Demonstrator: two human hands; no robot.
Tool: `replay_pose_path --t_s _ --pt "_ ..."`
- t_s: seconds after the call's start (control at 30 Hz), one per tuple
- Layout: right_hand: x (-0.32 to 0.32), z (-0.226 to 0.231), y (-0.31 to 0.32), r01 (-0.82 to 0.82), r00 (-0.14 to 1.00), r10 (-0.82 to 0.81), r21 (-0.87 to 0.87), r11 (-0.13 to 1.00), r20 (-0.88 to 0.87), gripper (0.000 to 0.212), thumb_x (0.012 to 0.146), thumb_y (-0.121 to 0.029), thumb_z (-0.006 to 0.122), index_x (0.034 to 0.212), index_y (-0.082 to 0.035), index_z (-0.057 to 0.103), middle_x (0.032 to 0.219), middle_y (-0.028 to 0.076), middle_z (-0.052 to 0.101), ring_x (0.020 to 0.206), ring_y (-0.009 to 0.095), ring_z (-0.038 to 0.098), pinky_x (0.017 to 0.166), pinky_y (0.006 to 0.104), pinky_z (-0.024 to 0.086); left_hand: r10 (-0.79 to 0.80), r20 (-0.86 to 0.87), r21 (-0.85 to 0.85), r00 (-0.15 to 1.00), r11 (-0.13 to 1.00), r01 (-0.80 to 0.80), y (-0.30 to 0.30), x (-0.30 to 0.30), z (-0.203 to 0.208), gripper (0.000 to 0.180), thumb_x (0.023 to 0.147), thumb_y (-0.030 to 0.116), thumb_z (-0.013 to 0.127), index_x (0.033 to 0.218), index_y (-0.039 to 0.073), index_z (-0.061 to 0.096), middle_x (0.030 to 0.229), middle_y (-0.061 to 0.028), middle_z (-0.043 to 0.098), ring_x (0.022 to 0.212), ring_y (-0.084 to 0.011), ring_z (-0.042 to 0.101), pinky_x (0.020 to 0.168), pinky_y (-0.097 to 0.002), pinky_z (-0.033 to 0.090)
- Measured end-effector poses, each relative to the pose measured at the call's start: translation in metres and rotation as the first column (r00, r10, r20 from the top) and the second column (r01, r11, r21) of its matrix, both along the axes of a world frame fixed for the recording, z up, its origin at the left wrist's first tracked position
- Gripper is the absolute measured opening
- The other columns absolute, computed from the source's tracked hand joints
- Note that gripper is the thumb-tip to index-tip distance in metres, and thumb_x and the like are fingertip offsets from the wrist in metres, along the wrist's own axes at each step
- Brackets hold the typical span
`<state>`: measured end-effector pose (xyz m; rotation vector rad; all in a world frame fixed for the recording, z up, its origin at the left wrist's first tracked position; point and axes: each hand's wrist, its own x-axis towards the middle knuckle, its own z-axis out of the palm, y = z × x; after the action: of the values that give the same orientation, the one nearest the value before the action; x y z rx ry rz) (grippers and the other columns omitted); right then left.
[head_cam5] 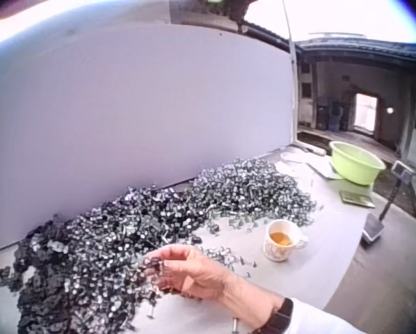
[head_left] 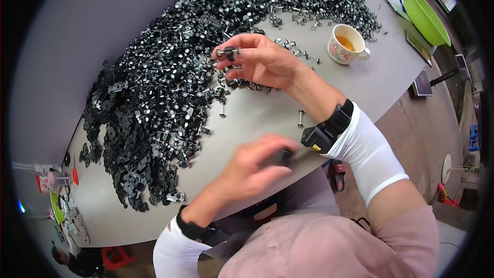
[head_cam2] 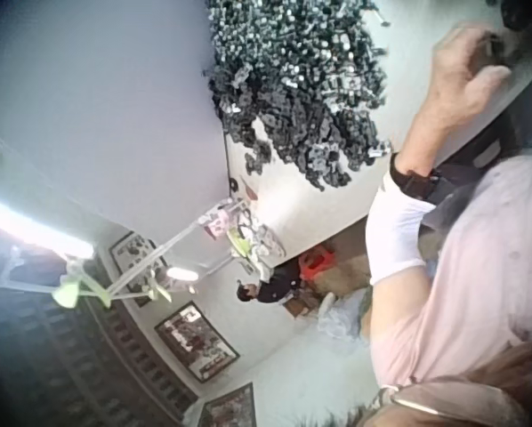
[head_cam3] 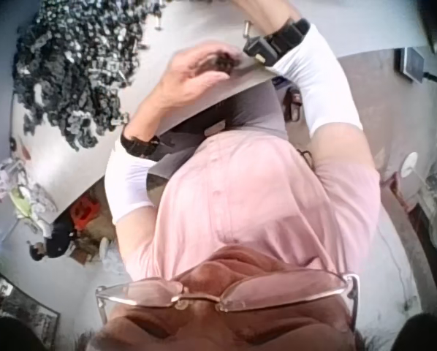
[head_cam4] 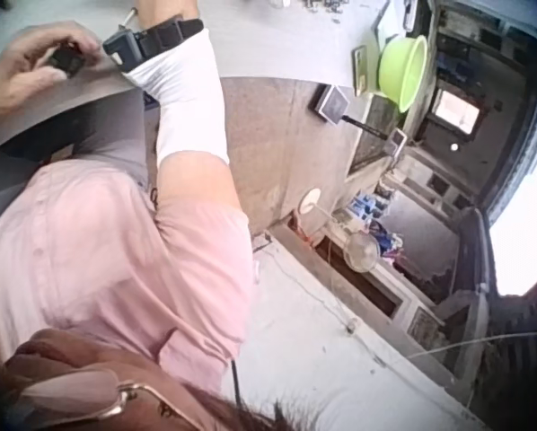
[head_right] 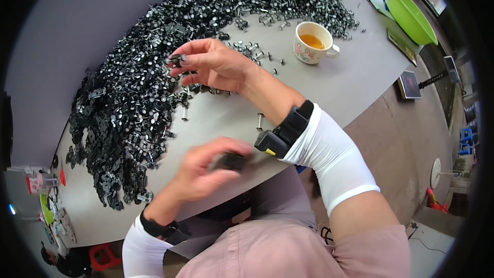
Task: Assembling small black plastic components at a workbench.
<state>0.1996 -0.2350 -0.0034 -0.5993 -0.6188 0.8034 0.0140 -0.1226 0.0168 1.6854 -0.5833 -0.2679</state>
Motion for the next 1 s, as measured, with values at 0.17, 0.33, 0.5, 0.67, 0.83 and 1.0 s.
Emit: replay_pose_path --t_s 0.17,0.33,0.5,0.67,0.83,1.0 --pt "0.007 0.030 -0.034 -0.101 0.979 0.039 0.310 0.945 0.201 0.025 0.089 -0.012 0.063 0.112 -0.003 0.061 0.107 0.012 0.064 0.088 0.018 0.062 0.073 0.0323 0.052 -0.075 -0.004 -0.004 0.997 0.997 0.075 -0.035 0.021 -0.019 0.035 0.079 0.008 0.069 0.110 0.001 0.056 0.115 -0.0150 0.061 0.107 -0.0228 0.059 0.093 -0.0337 0.044" --pt "0.009 0.022 -0.050 0.012 0.997 -0.033 0.296 0.955 0.067 0.020 0.090 -0.012 0.061 0.108 -0.005 0.064 0.095 0.008 0.065 0.081 0.014 0.060 0.067 0.0290 0.050 0.324 -0.107 0.163 0.940 0.938 -0.304 -0.026 0.029 -0.012 0.035 0.079 0.004 0.068 0.112 0.001 0.056 0.120 -0.0114 0.060 0.107 -0.0209 0.058 0.094 -0.0322 0.044" --pt "-0.025 0.031 -0.020 0.426 0.869 -0.255 -0.376 0.823 0.425 0.020 0.082 -0.001 0.063 0.102 0.001 0.067 0.079 0.007 0.066 0.067 0.010 0.061 0.060 0.0242 0.051 0.511 -0.358 -0.376 0.782 0.688 -0.621 0.042 0.010 -0.018 0.032 0.083 -0.003 0.064 0.114 -0.002 0.057 0.116 -0.0140 0.060 0.085 -0.0141 0.061 0.074 -0.0250 0.051" --pt "-0.060 0.013 0.010 0.697 0.513 -0.289 -0.196 0.690 0.808 0.016 0.076 0.004 0.069 0.092 0.002 0.066 0.084 0.005 0.065 0.072 0.010 0.064 0.065 0.0236 0.053 0.447 -0.486 -0.470 0.751 0.591 -0.656 0.062 -0.008 -0.025 0.043 0.086 0.003 0.065 0.127 0.000 0.049 0.118 -0.0161 0.059 0.082 -0.0167 0.062 0.065 -0.0259 0.052" --pt "-0.076 0.011 0.025 0.718 0.458 -0.316 -0.136 0.683 0.831 0.013 0.073 0.004 0.067 0.086 0.002 0.066 0.076 0.012 0.064 0.066 0.020 0.065 0.059 0.0292 0.053 0.391 -0.510 -0.542 0.766 0.545 -0.639 0.066 -0.005 -0.031 0.048 0.089 -0.003 0.057 0.135 0.000 0.043 0.113 -0.0145 0.060 0.082 -0.0176 0.062 0.066 -0.0277 0.053" --pt "-0.090 0.016 0.034 0.730 0.269 -0.318 0.023 0.683 0.909 0.014 0.072 0.004 0.068 0.086 0.000 0.065 0.076 0.011 0.062 0.065 0.024 0.063 0.056 0.0306 0.051 0.399 -0.476 -0.554 0.784 0.557 -0.619 0.070 -0.004 -0.035 0.051 0.088 -0.005 0.057 0.137 0.001 0.042 0.105 -0.0109 0.062 0.083 -0.0171 0.062 0.066 -0.0280 0.053"
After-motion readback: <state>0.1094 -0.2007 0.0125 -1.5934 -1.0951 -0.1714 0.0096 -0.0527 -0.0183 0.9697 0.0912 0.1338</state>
